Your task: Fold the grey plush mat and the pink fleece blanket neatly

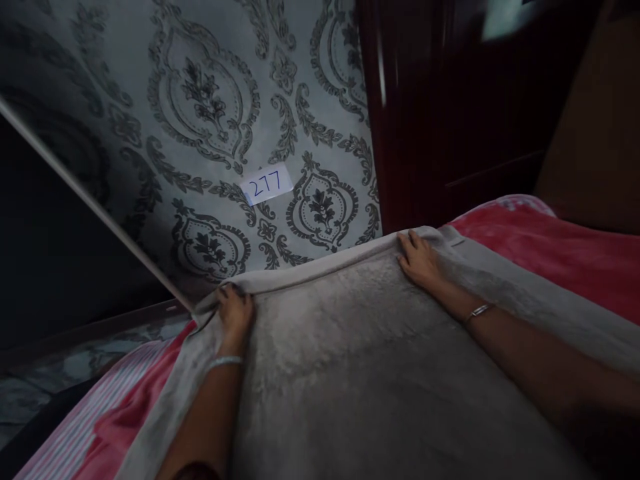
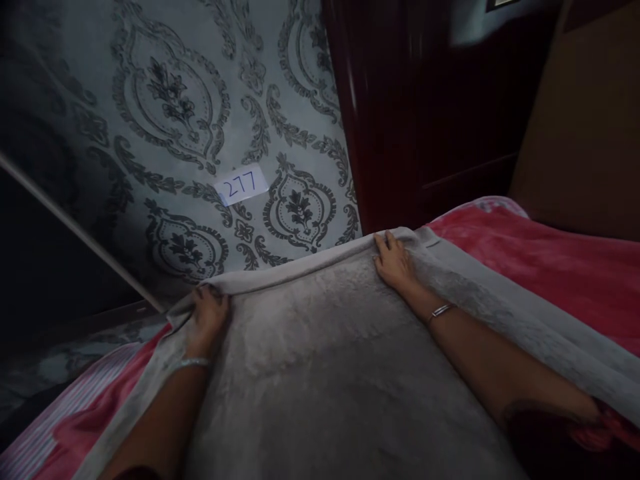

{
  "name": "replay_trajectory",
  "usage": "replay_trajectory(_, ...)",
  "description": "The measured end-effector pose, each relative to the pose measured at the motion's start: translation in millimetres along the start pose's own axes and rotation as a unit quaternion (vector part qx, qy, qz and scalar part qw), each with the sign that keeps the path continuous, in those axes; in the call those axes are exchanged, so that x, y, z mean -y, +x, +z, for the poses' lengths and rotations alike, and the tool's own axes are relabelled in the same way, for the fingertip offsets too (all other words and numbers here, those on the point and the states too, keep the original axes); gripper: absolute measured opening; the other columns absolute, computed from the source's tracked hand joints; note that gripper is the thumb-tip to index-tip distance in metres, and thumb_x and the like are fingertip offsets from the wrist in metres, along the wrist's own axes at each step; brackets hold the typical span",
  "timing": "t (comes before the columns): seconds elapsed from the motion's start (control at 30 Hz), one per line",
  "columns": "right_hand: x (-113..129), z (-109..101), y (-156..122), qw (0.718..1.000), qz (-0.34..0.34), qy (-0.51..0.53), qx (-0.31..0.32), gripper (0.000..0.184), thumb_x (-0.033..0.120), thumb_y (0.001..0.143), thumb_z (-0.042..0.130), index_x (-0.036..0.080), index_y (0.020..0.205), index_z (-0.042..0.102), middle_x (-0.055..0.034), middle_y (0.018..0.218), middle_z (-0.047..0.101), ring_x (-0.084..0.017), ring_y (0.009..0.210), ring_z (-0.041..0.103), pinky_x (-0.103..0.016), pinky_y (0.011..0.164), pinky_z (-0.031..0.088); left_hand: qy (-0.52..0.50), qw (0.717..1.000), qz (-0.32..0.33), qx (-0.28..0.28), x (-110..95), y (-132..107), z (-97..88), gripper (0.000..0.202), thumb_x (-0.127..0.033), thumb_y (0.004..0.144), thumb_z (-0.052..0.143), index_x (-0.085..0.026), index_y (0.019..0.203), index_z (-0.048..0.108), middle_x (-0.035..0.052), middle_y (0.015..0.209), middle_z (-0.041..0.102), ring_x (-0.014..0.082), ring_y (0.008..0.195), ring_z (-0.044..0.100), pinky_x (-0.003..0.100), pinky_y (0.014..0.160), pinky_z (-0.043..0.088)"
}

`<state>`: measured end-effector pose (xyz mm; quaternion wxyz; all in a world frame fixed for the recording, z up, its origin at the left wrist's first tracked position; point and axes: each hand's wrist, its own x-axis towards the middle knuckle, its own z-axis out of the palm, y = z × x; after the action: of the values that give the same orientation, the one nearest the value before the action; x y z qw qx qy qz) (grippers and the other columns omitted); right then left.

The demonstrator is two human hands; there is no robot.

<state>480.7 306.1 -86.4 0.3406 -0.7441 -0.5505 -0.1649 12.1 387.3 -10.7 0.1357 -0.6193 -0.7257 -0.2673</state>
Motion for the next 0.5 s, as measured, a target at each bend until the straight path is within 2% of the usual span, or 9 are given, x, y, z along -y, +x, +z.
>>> replay_trajectory(0.07,1,-7,2,0.999,0.035,0.009,-0.033,0.067,0.034,0.092,0.042,0.017,0.156,0.035,-0.0164,0.160,0.032,-0.038,0.135,0.042,-0.056,0.108,0.040,0.033,0.998,0.055,-0.024,2,-21,9.9,0.054,-0.032,0.093,0.049,-0.006,0.140,0.049,0.0287,0.150,0.040,0.0381,0.128,0.052,0.050,0.101,0.046)
replay_trajectory(0.17,2,-19,11,0.993,0.099,0.028,-0.050,0.064,0.034,0.095,0.038,0.012,0.155,0.035,-0.0182,0.160,0.033,-0.035,0.139,0.038,-0.053,0.111,0.038,0.082,0.993,0.078,-0.035,7,-36,15.6,0.046,-0.031,0.093,0.045,-0.006,0.129,0.059,0.0269,0.137,0.052,0.0389,0.124,0.053,0.050,0.097,0.047)
replay_trajectory(0.27,-2,-32,34,0.981,0.188,0.045,0.015,0.065,0.041,0.096,0.039,0.012,0.154,0.038,-0.0216,0.144,0.052,-0.037,0.135,0.044,-0.054,0.107,0.040,0.097,0.987,0.128,-0.017,9,-33,12.2,0.038,-0.026,0.092,0.044,-0.010,0.120,0.066,0.0209,0.117,0.062,0.0342,0.111,0.058,0.046,0.089,0.049)
replay_trajectory(0.37,-10,-44,63,0.952,0.291,0.053,0.076,0.069,0.053,0.094,0.046,0.013,0.149,0.047,-0.0257,0.134,0.058,-0.040,0.128,0.051,-0.055,0.101,0.043,0.084,0.980,0.182,-0.019,9,-29,9.1,0.036,-0.024,0.092,0.045,-0.013,0.118,0.067,0.0178,0.115,0.063,0.0314,0.110,0.058,0.043,0.089,0.049)
replay_trajectory(0.43,-14,-52,76,0.943,0.310,0.068,0.099,0.066,0.054,0.092,0.051,0.008,0.138,0.058,-0.0278,0.124,0.063,-0.039,0.117,0.060,-0.050,0.092,0.048,0.064,0.978,0.200,-0.011,8,-28,9.9,0.036,-0.025,0.093,0.046,-0.015,0.120,0.067,0.0165,0.119,0.062,0.0301,0.112,0.057,0.041,0.092,0.049)
replay_trajectory(0.5,-16,-59,80,0.950,0.276,0.089,0.111,0.051,0.047,0.090,0.057,0.007,0.117,0.071,-0.0227,0.102,0.071,-0.034,0.096,0.068,-0.041,0.080,0.051,0.044,0.978,0.204,0.004,9,-28,12.3,0.038,-0.025,0.093,0.046,-0.016,0.124,0.066,0.0153,0.122,0.062,0.0294,0.113,0.057,0.041,0.094,0.048)
